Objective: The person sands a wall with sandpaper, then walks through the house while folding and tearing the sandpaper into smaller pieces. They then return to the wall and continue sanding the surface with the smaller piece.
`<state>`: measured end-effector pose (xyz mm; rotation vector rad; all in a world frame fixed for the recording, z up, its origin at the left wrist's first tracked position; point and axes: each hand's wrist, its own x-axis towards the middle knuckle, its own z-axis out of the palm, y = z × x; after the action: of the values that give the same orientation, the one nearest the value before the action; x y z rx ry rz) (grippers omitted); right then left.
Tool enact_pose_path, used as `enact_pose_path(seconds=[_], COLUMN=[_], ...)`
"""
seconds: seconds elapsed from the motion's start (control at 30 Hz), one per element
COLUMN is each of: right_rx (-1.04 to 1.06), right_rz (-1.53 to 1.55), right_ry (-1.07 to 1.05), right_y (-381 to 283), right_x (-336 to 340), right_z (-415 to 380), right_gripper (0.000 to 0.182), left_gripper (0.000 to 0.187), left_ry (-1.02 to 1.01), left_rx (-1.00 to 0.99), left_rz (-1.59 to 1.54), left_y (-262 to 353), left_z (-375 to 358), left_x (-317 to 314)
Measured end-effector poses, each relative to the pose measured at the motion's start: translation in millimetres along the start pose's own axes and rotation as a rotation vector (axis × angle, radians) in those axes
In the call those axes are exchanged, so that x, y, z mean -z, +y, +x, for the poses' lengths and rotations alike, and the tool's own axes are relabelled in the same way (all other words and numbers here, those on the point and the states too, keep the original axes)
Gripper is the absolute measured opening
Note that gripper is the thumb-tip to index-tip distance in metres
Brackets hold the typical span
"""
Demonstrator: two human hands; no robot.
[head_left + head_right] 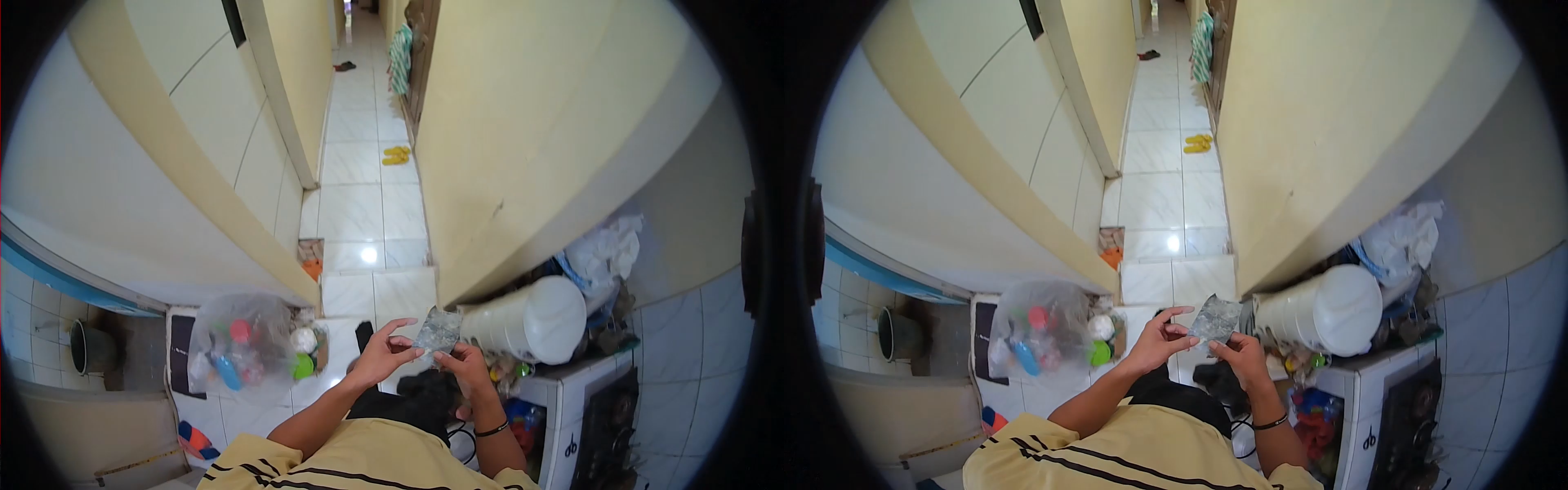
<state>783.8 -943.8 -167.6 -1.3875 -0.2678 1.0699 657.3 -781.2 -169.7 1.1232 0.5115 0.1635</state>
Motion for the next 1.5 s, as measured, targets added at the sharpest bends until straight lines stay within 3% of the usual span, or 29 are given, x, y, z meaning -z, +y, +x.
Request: enact_pose_path(seconds=[0.27,0.43,0.73,0.93,1.33,1.5], right_rx=[0.046,0.086,0.083,0.210,0.191,0.228], right_rz=[0.052,0.063,-0.017,-0.155,-0.129,-0.170], right_ry=[-0.262,-0.285,-0.345,-0.320,-0.276,-0.298], right_y=[-72.9,-123.9,-167.3,-198.9,-236.8,-250.8], right_x=[-72.0,-91.8,-76.1,-37.5,-2.8,-13.4], right_z=[171.3,234.4,366.7,483.2,618.3,722.2], right_gripper=[0.018,0.018,0.014,0.022,0.016,0.018], left_gripper=[0.060,0.059,0.059,0.058,0.054,0.054], left_ry=[0.138,0.117,0.150,0.078,0.016,-0.019], left_rx=[-0.147,-0.158,-0.230,-0.352,-0.220,-0.230], left_rz=[0.074,0.036,-0.004,-0.086,-0.089,-0.066], left_y=[106.2,155.8,172.4,173.4,206.4,223.5], left_z=[103.7,162.0,278.5,413.3,560.7,650.5], left_x=[101.8,130.3,164.4,185.2,212.8,271.6])
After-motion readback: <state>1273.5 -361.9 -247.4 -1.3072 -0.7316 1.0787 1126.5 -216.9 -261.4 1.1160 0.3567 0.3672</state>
